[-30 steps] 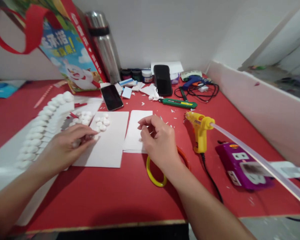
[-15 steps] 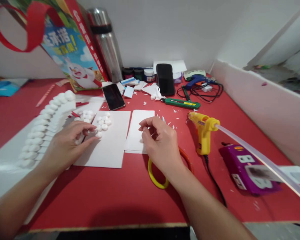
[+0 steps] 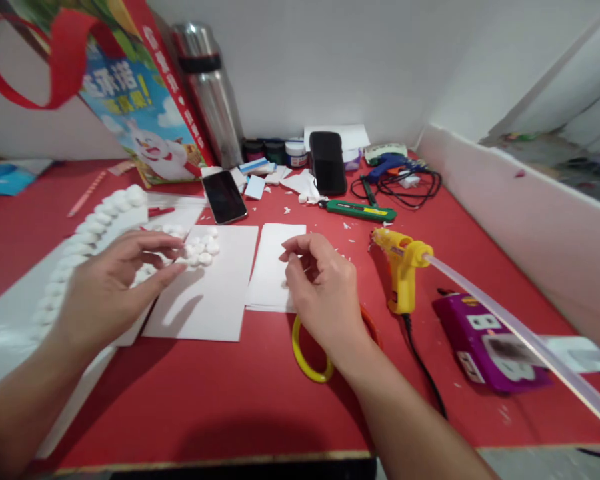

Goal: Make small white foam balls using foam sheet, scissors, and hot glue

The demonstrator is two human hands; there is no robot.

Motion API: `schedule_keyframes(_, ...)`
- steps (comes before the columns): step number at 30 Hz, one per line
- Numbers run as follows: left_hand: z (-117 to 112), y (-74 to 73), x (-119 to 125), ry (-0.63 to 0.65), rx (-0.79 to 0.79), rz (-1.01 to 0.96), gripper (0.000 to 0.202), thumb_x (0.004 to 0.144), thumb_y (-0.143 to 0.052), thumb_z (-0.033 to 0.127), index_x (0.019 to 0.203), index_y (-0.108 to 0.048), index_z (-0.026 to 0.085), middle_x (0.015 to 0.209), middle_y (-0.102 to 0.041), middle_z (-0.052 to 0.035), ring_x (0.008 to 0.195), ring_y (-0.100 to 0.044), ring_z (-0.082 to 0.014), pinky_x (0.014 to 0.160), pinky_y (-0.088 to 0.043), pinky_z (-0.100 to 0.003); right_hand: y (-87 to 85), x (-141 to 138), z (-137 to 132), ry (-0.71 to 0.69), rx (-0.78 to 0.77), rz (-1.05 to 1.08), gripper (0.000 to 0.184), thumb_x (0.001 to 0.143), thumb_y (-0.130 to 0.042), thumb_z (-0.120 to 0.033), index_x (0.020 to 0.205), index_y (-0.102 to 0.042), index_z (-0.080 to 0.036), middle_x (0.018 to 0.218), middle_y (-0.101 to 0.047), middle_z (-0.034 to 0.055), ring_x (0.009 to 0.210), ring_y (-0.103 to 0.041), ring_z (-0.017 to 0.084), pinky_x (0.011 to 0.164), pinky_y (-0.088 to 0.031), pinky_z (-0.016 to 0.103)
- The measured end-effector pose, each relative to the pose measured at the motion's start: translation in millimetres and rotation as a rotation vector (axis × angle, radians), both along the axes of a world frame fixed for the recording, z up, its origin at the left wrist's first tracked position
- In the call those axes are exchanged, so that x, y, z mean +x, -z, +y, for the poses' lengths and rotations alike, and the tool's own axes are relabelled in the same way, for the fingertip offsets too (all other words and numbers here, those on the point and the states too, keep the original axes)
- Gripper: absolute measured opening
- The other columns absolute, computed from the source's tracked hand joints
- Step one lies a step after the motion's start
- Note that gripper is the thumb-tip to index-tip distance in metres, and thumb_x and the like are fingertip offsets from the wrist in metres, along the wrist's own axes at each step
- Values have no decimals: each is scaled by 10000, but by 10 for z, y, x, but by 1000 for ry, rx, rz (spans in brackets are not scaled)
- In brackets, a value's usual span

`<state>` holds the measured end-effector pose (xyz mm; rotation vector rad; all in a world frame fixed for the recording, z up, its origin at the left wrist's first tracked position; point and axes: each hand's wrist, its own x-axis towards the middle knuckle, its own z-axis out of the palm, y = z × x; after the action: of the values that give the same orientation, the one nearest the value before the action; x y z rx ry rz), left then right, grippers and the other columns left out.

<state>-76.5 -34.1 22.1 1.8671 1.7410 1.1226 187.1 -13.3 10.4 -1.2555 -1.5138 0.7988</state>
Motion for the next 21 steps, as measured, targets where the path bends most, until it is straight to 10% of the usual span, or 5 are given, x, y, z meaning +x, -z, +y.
schedule_keyframes(3, 31, -87, 191, 94, -278, -463, 309, 927, -702, 458, 1141, -741, 238, 1181, -751, -65, 1037, -691, -226, 860, -540, -328, 12, 20, 13, 9, 2, 14, 154, 880, -579, -104, 983, -668, -175, 848, -738, -1, 579, -643, 87, 537, -502, 214)
schedule_keyframes(14, 52, 48, 190, -93, -289, -364, 248, 850, -771, 433, 900, -754, 191, 777, -727, -25, 694, -616, -147, 618, -469, -255, 104, 60, 80, 11, 76, -188, 169, 897, -544, -142, 1007, -664, -187, 924, -729, 47, 666, -655, 150, 609, -506, 284)
schedule_keyframes(21, -44, -79, 315, 71, -171, -291, 257, 982, -613, 338, 784, -695, 198, 744, -695, -12, 649, -590, -137, 625, -487, -270, 175, 176, 170, 8, 40, -590, 364, 870, -517, -104, 1194, -681, -114, 1167, -664, 178, 881, -665, 255, 819, -522, 402)
